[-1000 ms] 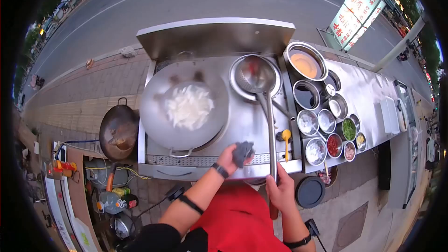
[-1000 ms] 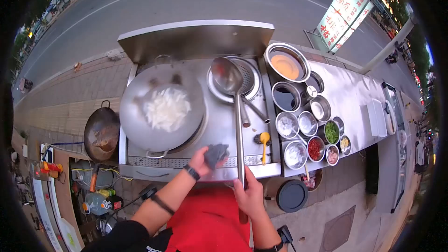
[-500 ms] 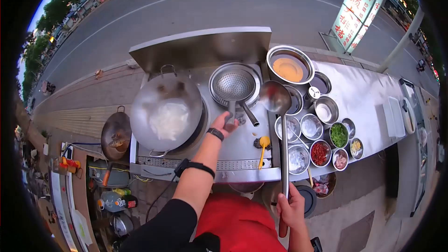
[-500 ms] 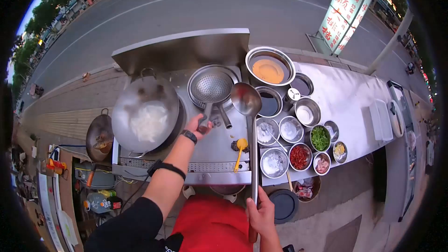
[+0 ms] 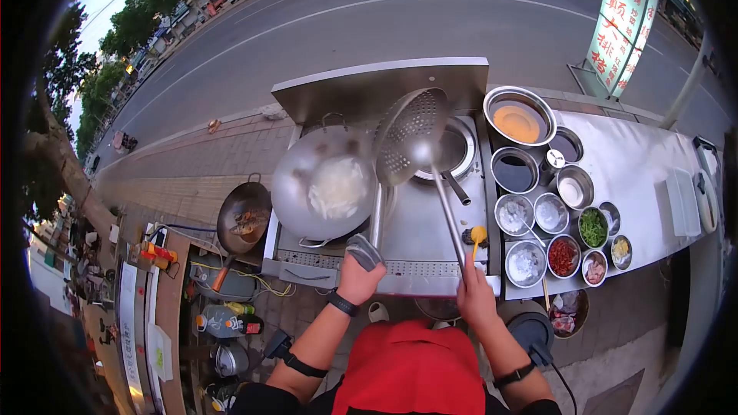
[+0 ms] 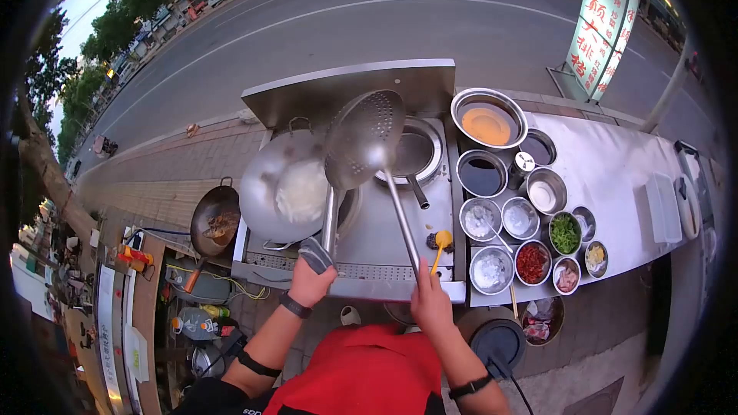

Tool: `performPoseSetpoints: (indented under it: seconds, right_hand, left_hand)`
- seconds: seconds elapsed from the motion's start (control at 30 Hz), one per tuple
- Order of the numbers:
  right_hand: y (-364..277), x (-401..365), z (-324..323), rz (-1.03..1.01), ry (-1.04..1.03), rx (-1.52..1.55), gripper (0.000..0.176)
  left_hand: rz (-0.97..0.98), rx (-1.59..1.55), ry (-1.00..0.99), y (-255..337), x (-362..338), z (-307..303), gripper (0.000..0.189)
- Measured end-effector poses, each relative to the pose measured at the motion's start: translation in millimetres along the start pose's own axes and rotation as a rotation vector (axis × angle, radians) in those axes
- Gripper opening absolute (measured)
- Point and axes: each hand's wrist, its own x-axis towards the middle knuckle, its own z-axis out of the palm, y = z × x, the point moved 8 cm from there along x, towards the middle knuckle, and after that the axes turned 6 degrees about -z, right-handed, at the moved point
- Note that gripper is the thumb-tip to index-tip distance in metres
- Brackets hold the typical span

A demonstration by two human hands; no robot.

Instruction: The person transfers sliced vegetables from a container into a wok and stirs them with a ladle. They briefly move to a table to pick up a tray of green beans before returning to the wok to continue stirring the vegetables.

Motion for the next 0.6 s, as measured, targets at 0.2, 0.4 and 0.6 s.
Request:
performPoseSetpoints:
  seconds: [0.2,0.4,0.6]
  right_hand:
    - [5.6,-62.3,-6.7,-0.020,-0.048,0.035,0.062]
    - [-7.6,-2.9,25.1,-0.046,0.025,0.039,0.062]
    - [22.8,-77.2,8.6,0.068,-0.089,0.121,0.064]
  left_hand:
    - [0.086,0.094,0.084,-17.7,9.0,-27.9,0.021]
    - [-0.027,-0.035,0.003,-29.6,-0.9,-11.4,0.019]
    - [0.079,-0.003,0.120,-31.0,28.2,-22.1,0.018]
